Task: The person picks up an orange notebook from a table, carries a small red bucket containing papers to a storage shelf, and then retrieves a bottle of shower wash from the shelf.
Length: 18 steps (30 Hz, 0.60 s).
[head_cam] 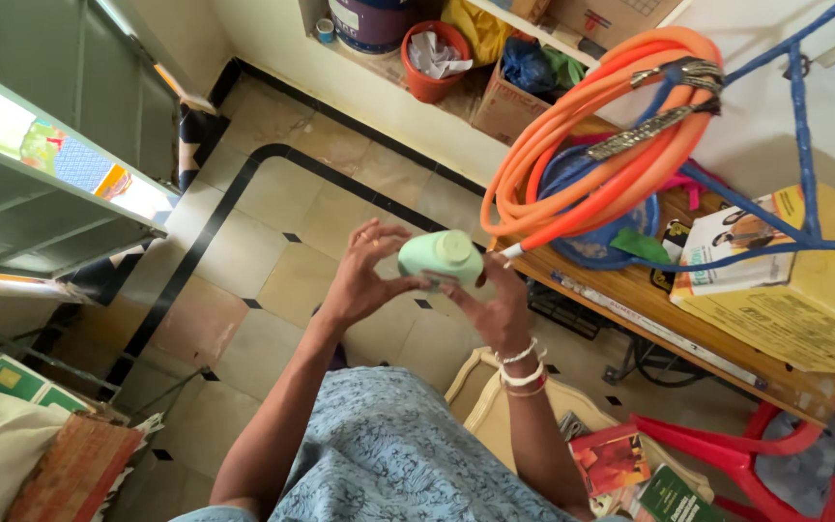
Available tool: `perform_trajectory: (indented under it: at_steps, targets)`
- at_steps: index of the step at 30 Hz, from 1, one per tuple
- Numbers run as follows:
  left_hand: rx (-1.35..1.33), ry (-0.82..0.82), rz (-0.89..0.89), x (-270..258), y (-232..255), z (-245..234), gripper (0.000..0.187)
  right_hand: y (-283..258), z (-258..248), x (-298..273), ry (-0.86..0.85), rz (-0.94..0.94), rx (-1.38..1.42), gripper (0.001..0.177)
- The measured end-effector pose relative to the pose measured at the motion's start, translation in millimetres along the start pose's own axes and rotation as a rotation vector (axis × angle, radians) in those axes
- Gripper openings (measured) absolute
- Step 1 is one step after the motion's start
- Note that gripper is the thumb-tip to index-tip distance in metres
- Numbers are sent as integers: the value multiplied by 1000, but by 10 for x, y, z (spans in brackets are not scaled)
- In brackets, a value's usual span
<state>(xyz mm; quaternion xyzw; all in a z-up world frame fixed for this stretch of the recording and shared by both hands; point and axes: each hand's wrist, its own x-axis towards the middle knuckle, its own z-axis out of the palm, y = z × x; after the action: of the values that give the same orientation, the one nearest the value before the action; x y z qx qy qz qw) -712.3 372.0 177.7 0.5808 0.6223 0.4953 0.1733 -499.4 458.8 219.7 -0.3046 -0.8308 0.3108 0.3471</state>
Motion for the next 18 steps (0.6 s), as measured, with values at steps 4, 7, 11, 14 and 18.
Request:
perform_trajectory:
  at_steps: [4,7,11,14,18]
  targets:
    - [-1,10,-40,319,-132,-191,62,-35,131,394,-7,23,61,38]
    - [-9,9,12,615,-300,-359,62,-60,280,703,19,58,94,35]
    - [-29,-48,73,1022,-524,-640,58,-118,492,1081,43,78,99,34]
    - [-72,-89,65,1359,-675,-857,59,-107,661,1439,78,67,70,35]
    - [-48,-128,106,1773,-910,-1152,56,-75,893,1849,114,84,25,37]
